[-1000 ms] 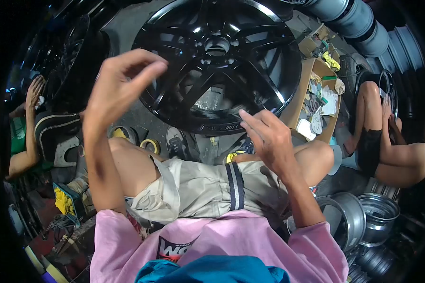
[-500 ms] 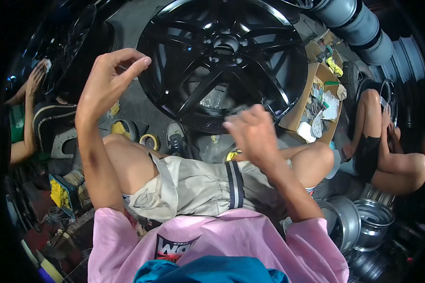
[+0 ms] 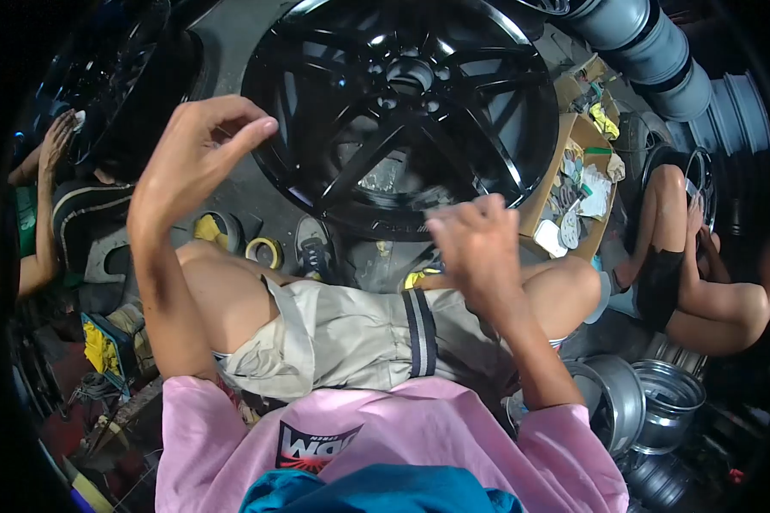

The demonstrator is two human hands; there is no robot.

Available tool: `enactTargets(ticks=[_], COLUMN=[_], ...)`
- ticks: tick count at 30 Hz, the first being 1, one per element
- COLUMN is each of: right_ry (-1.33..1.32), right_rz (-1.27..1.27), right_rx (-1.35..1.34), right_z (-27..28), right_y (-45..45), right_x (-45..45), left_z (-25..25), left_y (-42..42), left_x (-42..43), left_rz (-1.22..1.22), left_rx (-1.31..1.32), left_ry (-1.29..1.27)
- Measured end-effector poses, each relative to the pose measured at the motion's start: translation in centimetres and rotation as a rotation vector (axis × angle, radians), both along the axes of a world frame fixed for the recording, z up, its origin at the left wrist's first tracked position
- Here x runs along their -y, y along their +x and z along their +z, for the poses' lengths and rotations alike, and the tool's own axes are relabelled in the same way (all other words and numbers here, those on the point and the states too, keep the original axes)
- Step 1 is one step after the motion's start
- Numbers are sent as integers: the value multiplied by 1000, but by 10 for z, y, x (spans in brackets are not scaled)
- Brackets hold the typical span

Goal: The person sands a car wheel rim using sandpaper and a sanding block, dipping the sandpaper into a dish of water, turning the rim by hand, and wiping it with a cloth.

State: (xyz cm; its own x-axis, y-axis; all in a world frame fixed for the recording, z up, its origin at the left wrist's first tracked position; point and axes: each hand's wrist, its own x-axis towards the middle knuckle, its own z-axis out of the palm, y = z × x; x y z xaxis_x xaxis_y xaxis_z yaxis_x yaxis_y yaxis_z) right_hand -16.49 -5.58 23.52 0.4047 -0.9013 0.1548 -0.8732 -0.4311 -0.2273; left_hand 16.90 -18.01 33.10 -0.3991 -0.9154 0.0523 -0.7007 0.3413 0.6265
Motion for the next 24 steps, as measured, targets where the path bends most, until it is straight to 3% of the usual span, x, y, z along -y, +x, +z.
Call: enactTargets(ticks=[3, 4, 5, 8, 11, 14, 16, 19, 24], right_ry=[37, 144, 46, 101, 26, -48, -62, -136, -112], right_rz=[-17, -71, -4, 2, -21, -34, -106, -98, -92], right_rx=[-63, 8, 172, 236, 277, -11, -56, -73, -4], right_z=[9, 0, -18, -22, -18, 9, 8, 1, -8], right_y=[1, 22, 43, 79, 25, -33, -47, -32, -41], right_x=[5, 13, 17, 23, 4, -13, -17, -12, -34], left_z=[-1, -1, -7, -19, -33, -49, -61, -91, -109], left_y=[-6, -12, -17, -42, -63, -85, -96, -105, -102], left_x=[-3, -3, -1, -6, -24, -48, -59, -73, -73], left_rz=[14, 15, -27, -168, -306, -414, -506, -506, -478], left_rx=[30, 47, 20, 70, 99, 219, 258, 251, 264], left_ry=[-26, -32, 1, 46, 136, 274, 266, 140, 143])
